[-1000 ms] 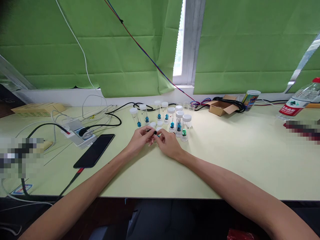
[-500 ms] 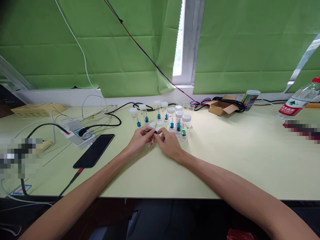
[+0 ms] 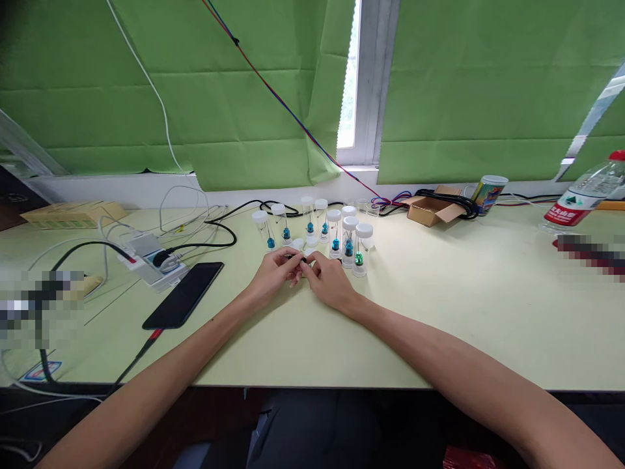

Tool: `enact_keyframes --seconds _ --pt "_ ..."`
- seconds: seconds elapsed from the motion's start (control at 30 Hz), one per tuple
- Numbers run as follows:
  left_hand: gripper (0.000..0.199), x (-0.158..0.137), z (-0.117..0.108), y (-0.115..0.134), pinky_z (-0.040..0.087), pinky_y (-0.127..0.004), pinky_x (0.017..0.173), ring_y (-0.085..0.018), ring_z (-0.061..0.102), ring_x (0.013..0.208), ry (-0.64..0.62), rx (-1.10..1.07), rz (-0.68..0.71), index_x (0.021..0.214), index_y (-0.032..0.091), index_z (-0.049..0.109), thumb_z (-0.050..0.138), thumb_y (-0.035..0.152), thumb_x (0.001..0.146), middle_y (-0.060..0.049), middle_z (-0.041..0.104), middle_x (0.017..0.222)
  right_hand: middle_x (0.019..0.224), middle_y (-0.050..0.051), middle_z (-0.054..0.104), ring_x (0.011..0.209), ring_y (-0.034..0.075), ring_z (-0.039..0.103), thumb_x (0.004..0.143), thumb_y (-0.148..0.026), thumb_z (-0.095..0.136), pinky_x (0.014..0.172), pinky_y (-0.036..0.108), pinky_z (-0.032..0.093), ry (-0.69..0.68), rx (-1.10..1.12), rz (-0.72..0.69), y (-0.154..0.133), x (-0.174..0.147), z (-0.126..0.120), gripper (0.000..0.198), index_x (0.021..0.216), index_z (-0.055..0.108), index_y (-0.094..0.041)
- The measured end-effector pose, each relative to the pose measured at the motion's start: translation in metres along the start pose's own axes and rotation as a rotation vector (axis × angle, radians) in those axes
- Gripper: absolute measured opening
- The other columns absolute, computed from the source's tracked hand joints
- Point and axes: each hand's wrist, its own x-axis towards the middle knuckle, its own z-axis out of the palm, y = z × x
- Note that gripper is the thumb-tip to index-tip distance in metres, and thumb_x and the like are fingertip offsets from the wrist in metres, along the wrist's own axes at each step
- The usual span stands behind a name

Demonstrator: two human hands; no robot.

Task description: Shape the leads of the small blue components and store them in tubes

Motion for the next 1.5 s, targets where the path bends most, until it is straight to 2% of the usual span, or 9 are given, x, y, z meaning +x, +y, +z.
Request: enact_keyframes --seconds 0.13,0.4,0.6,0.83,1.1,1.2,1.37,1.5 --pt "0.026 -0.0002 0.0006 0.0011 0.041 -0.026 0.049 -0.010 0.050 0.047 0.007 0.003 0.003 0.080 0.017 0.063 0.072 0.042 0.081 -0.001 0.060 0.058 0.053 -0.004 0.057 0.049 0.012 0.049 0.096 -0.033 0.049 0.058 0.026 0.038 -0.038 0.001 -0.039 -0.0035 -0.0012 -0.0009 0.024 0.077 0.058 -0.021" --pt "0.025 -0.0010 0.0021 0.0036 0.041 -0.025 0.049 -0.010 0.049 0.046 0.023 0.004 -0.004 0.080 0.017 0.062 0.071 0.041 0.081 -0.001 0.061 0.058 0.053 -0.005 0.056 0.047 0.011 0.048 0.095 -0.030 0.051 0.057 0.025 0.039 -0.053 0.013 -0.088 -0.0023 -0.0023 -0.0007 0.021 0.078 0.059 -0.021" --pt "0.026 -0.0002 0.0009 0.0016 0.040 -0.025 0.048 -0.010 0.048 0.046 0.033 0.027 0.015 0.079 0.018 0.063 0.072 0.042 0.080 0.000 0.059 0.057 0.054 -0.006 0.058 0.047 0.011 0.046 0.094 -0.029 0.050 0.057 0.025 0.041 -0.035 0.046 -0.113 -0.0041 -0.0043 -0.0004 0.016 0.084 0.061 -0.022" --pt "0.027 0.0011 -0.0003 -0.0045 0.041 -0.025 0.051 -0.010 0.049 0.049 0.011 0.030 0.013 0.080 0.018 0.065 0.071 0.044 0.081 0.001 0.057 0.058 0.059 -0.004 0.062 0.048 0.011 0.048 0.093 -0.027 0.051 0.055 0.025 0.041 -0.143 0.105 -0.172 -0.0079 -0.0053 -0.0029 0.013 0.091 0.063 -0.022" --pt "0.028 0.0014 -0.0012 -0.0037 0.040 -0.025 0.050 -0.010 0.049 0.051 0.019 -0.016 -0.004 0.079 0.018 0.065 0.072 0.044 0.080 -0.001 0.059 0.063 0.062 -0.004 0.065 0.051 0.013 0.052 0.096 -0.025 0.046 0.060 0.026 0.043 -0.220 0.059 -0.141 -0.0092 -0.0051 -0.0041 0.022 0.104 0.066 -0.022" --pt "0.028 0.0011 -0.0009 -0.0033 0.040 -0.025 0.050 -0.010 0.049 0.050 0.014 -0.037 -0.012 0.078 0.018 0.064 0.073 0.045 0.080 -0.001 0.060 0.063 0.062 -0.004 0.064 0.050 0.013 0.051 0.097 -0.027 0.046 0.060 0.026 0.043 -0.193 0.059 -0.155 -0.0078 -0.0049 -0.0029 0.022 0.103 0.066 -0.022" --pt "0.032 0.0008 0.0007 -0.0021 0.039 -0.025 0.050 -0.009 0.047 0.048 -0.001 -0.021 -0.010 0.079 0.018 0.063 0.072 0.048 0.081 0.000 0.057 0.058 0.060 -0.003 0.061 0.050 0.012 0.050 0.096 -0.033 0.048 0.056 0.025 0.041 -0.013 0.072 -0.097 -0.0044 -0.0033 0.0001 0.016 0.096 0.060 -0.022" --pt "0.034 0.0007 0.0011 -0.0026 0.034 -0.024 0.046 -0.008 0.043 0.046 -0.007 0.023 -0.001 0.080 0.018 0.062 0.069 0.051 0.082 0.003 0.050 0.054 0.061 -0.005 0.059 0.053 0.013 0.053 0.094 -0.035 0.054 0.057 0.025 0.041 0.038 0.105 -0.040 -0.0015 -0.0018 0.0007 0.019 0.107 0.053 -0.021"
